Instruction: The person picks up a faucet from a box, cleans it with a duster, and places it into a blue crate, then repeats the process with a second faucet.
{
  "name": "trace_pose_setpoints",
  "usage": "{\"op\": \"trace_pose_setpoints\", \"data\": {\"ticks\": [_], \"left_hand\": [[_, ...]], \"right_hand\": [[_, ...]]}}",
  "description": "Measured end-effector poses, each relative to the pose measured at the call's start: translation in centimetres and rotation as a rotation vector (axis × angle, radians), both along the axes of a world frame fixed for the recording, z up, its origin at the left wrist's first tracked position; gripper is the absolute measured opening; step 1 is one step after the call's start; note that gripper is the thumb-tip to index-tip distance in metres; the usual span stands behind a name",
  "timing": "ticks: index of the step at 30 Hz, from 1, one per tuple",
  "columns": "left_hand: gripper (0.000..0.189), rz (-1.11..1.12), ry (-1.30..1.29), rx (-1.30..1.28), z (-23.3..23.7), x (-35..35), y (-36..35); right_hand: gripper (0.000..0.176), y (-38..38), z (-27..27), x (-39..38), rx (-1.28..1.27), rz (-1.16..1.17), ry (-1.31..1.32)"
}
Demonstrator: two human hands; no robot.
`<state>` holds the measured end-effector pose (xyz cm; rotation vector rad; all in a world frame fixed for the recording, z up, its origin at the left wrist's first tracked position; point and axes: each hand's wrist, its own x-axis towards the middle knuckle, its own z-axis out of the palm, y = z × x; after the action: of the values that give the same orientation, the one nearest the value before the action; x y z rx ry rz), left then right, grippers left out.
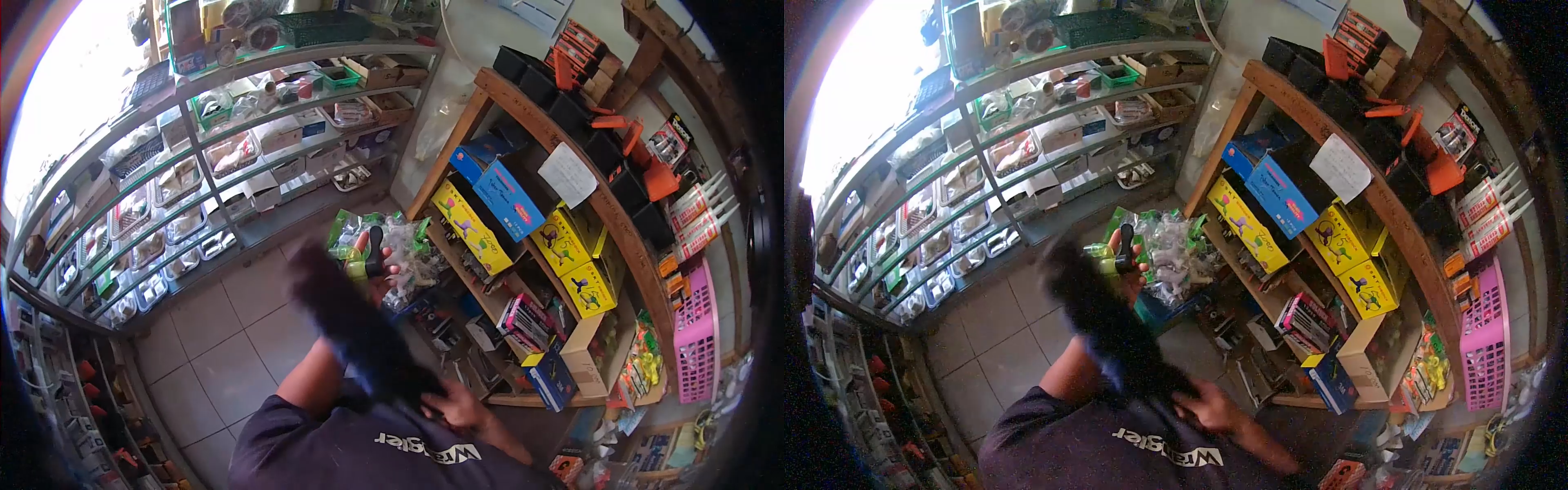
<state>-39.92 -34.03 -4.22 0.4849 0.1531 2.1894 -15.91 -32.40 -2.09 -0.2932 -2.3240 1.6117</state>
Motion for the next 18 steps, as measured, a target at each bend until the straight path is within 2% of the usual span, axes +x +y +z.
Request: {"op": "trace_pose_setpoints", "data": {"ticks": [1,2,3,4,6,7,8,10,11,12,13,16,17,18], "left_hand": [[0.058,0.024,-0.216,-0.103,0.2,0.7,-0.4],[0.057,0.048,-0.433,-0.206,3.6,1.6,-1.4],[0.054,-0.089,-0.248,0.010,0.4,0.2,-1.6],[0.052,-0.205,-0.242,0.253,-2.6,0.2,-1.3],[0.053,0.012,-0.469,-0.191,0.3,1.1,-0.5],[0.055,-0.033,-0.010,-0.154,-4.3,0.4,-0.3],[0.057,-0.209,-0.160,0.111,-4.2,0.2,-0.3],[0.056,-0.336,-0.251,0.131,-3.9,0.4,-0.5],[0.049,-0.340,-0.310,0.003,-3.7,0.5,-0.4],[0.044,-0.346,-0.366,-0.129,-3.3,0.7,-0.2],[0.028,-0.246,-0.552,-0.385,-2.7,1.6,-0.2],[0.017,-0.368,-0.488,-0.405,-7.7,3.0,1.3],[0.019,-0.489,-0.423,-0.252,-9.0,3.2,2.0],[0.019,-0.524,-0.413,-0.264,-7.8,3.8,2.9]], "right_hand": [[0.017,0.7,1.5,0.4,-0.395,-0.105,-0.214],[0.017,1.0,3.0,0.2,-0.789,-0.213,-0.429],[0.016,1.0,2.7,0.1,-0.799,-0.274,-0.367],[0.016,1.1,2.0,0.3,-0.793,-0.268,-0.368],[0.015,0.9,1.7,0.0,-0.703,-0.145,-0.697],[0.016,0.5,2.1,0.0,-0.578,-0.069,-0.708],[0.019,0.3,1.0,0.5,-0.625,-0.054,-0.698],[0.021,0.4,-0.6,1.3,-0.576,-0.077,-0.524],[0.021,0.7,-0.2,1.5,-0.578,-0.087,-0.530],[0.022,1.1,0.6,1.6,-0.726,-0.119,-0.519],[0.024,1.6,1.1,1.8,-0.874,-0.151,-0.499],[0.019,3.3,1.7,4.2,-0.784,-0.305,-0.361],[0.022,3.9,1.8,5.1,-0.716,-0.344,-0.300],[0.026,4.4,2.0,6.0,-0.648,-0.385,-0.240]]}}
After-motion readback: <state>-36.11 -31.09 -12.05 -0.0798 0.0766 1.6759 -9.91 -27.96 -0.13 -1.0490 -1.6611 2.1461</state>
